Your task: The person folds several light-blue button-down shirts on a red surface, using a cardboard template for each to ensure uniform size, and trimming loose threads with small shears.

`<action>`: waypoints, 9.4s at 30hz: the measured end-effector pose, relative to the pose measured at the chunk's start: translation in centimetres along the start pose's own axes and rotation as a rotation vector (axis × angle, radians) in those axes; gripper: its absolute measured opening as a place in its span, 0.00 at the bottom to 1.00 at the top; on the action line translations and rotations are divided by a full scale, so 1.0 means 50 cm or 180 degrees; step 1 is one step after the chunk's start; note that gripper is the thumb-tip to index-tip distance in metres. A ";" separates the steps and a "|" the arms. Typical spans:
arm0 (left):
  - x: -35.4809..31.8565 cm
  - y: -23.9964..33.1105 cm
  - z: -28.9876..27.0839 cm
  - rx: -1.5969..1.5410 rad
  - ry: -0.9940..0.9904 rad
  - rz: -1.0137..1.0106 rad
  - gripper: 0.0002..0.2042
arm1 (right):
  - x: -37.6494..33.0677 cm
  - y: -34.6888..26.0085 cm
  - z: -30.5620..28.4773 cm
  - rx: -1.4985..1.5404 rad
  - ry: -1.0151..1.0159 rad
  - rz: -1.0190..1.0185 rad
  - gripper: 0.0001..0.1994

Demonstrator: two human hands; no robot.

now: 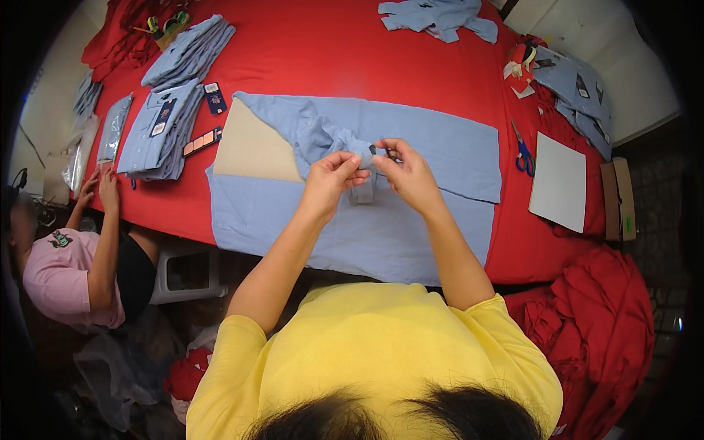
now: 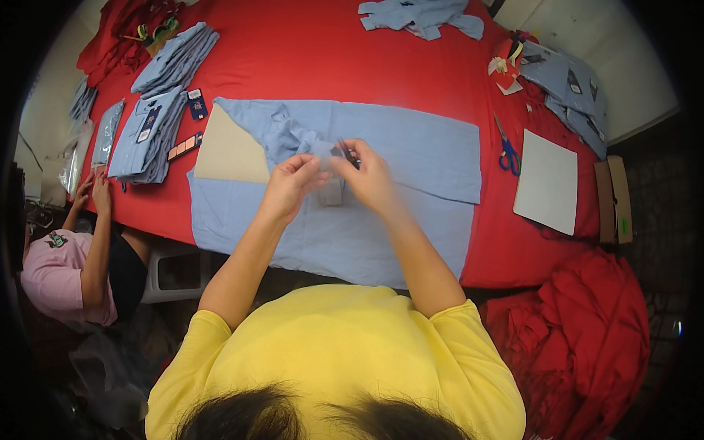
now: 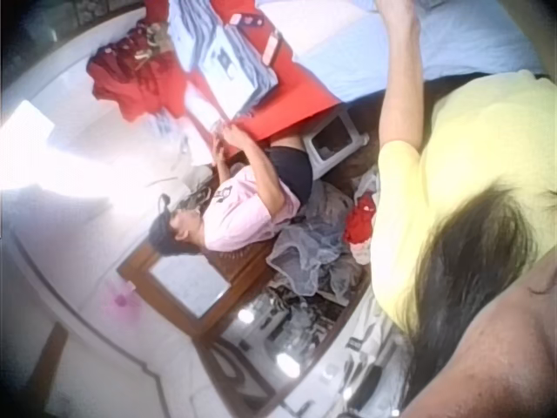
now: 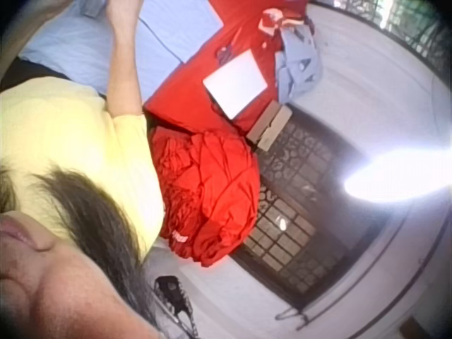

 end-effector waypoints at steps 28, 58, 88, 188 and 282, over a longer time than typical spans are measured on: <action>0.001 0.010 0.023 0.0351 -0.0062 0.0299 0.09 | -0.045 0.040 0.017 0.1369 -0.0706 0.1018 0.12; 0.011 -0.026 -0.006 -0.0136 0.0257 0.0083 0.09 | -0.032 0.052 0.027 0.1013 0.0002 0.0426 0.10; -0.011 -0.057 -0.029 -0.0100 -0.0114 -0.0788 0.12 | -0.113 0.116 0.075 0.2088 -0.0649 0.1674 0.18; -0.054 0.044 -0.007 0.2031 0.0231 0.0841 0.09 | -0.048 0.056 0.023 0.0288 -0.0055 0.0290 0.07; 0.182 0.071 -0.137 0.0454 0.0384 0.0174 0.08 | 0.235 0.078 0.163 0.0690 -0.0505 0.0420 0.07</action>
Point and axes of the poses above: each hand's wrist, its own x-axis towards the middle knuckle, its own z-axis out of the palm, y = z × x, the point moved 4 cm from there along x, towards the middle knuckle, and after that the axes turned 6 degrees about y, right-handed, at the moved point
